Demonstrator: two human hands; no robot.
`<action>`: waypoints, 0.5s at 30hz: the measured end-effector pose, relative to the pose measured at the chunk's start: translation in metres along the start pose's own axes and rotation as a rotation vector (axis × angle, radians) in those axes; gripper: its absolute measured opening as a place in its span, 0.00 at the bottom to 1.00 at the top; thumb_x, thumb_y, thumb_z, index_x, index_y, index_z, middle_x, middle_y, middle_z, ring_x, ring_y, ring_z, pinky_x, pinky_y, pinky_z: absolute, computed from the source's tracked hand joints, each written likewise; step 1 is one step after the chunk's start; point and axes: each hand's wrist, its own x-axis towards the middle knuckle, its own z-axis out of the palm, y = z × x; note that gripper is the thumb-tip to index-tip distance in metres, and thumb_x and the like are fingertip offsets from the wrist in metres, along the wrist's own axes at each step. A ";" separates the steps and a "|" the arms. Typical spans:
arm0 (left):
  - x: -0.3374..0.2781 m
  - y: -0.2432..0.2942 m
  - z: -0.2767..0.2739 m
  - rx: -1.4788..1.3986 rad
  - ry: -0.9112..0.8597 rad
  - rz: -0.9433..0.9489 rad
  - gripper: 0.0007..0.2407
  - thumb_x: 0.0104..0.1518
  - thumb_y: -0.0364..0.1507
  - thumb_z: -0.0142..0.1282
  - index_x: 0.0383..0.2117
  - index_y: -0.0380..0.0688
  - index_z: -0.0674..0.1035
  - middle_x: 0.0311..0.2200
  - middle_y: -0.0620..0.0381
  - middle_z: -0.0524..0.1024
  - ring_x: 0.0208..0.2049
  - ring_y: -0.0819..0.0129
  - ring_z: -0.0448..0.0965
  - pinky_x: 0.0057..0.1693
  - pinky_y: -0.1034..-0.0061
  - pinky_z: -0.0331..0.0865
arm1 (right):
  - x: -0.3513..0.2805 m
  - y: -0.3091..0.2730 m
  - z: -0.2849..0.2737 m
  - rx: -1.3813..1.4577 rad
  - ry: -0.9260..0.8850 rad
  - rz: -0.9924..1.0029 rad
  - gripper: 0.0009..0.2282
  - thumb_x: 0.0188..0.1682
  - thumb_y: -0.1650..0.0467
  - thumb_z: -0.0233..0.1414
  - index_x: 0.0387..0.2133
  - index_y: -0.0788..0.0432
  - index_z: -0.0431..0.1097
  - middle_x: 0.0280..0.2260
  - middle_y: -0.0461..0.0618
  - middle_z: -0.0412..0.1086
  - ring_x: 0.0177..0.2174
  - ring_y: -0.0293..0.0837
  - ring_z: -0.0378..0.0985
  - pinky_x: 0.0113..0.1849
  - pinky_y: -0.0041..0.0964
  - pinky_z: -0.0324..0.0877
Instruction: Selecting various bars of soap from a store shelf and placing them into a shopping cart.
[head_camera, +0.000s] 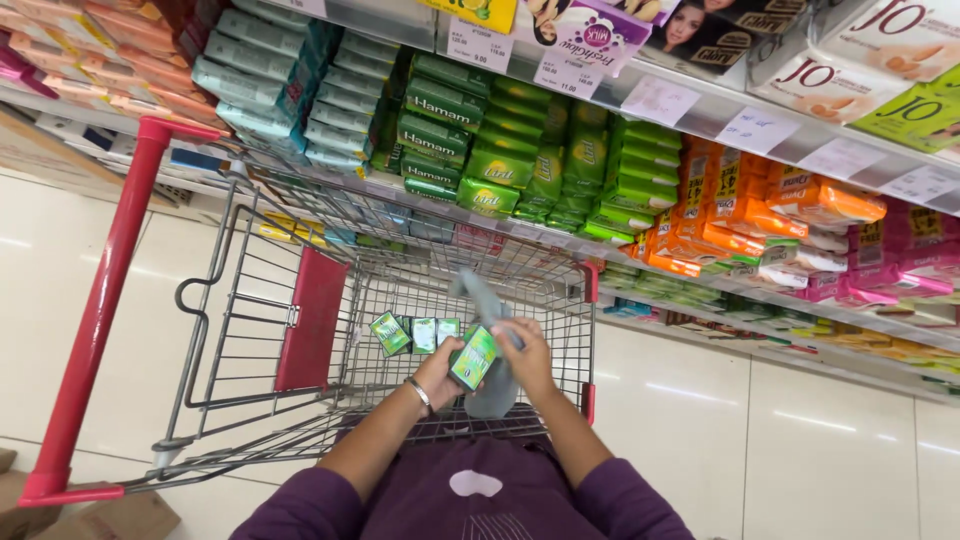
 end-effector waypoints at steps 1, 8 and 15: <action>-0.018 0.013 0.017 0.001 0.001 0.004 0.18 0.59 0.43 0.47 0.48 0.44 0.74 0.41 0.46 0.79 0.37 0.50 0.81 0.40 0.59 0.74 | 0.002 -0.003 -0.002 0.002 -0.001 -0.003 0.09 0.48 0.70 0.60 0.40 0.61 0.80 0.40 0.52 0.74 0.42 0.44 0.74 0.46 0.35 0.68; -0.020 0.021 0.023 0.048 0.153 0.210 0.17 0.58 0.33 0.57 0.53 0.48 0.73 0.48 0.54 0.76 0.50 0.60 0.79 0.55 0.58 0.76 | -0.020 -0.036 -0.005 0.768 -0.151 0.629 0.10 0.52 0.66 0.55 0.43 0.58 0.76 0.40 0.48 0.74 0.40 0.41 0.75 0.41 0.36 0.71; -0.004 -0.003 0.021 -0.247 0.116 0.174 0.15 0.64 0.39 0.47 0.47 0.45 0.78 0.42 0.56 0.81 0.43 0.65 0.82 0.50 0.66 0.74 | -0.020 -0.066 0.010 0.155 -0.026 0.063 0.09 0.49 0.71 0.59 0.41 0.60 0.79 0.39 0.49 0.76 0.41 0.43 0.78 0.45 0.35 0.71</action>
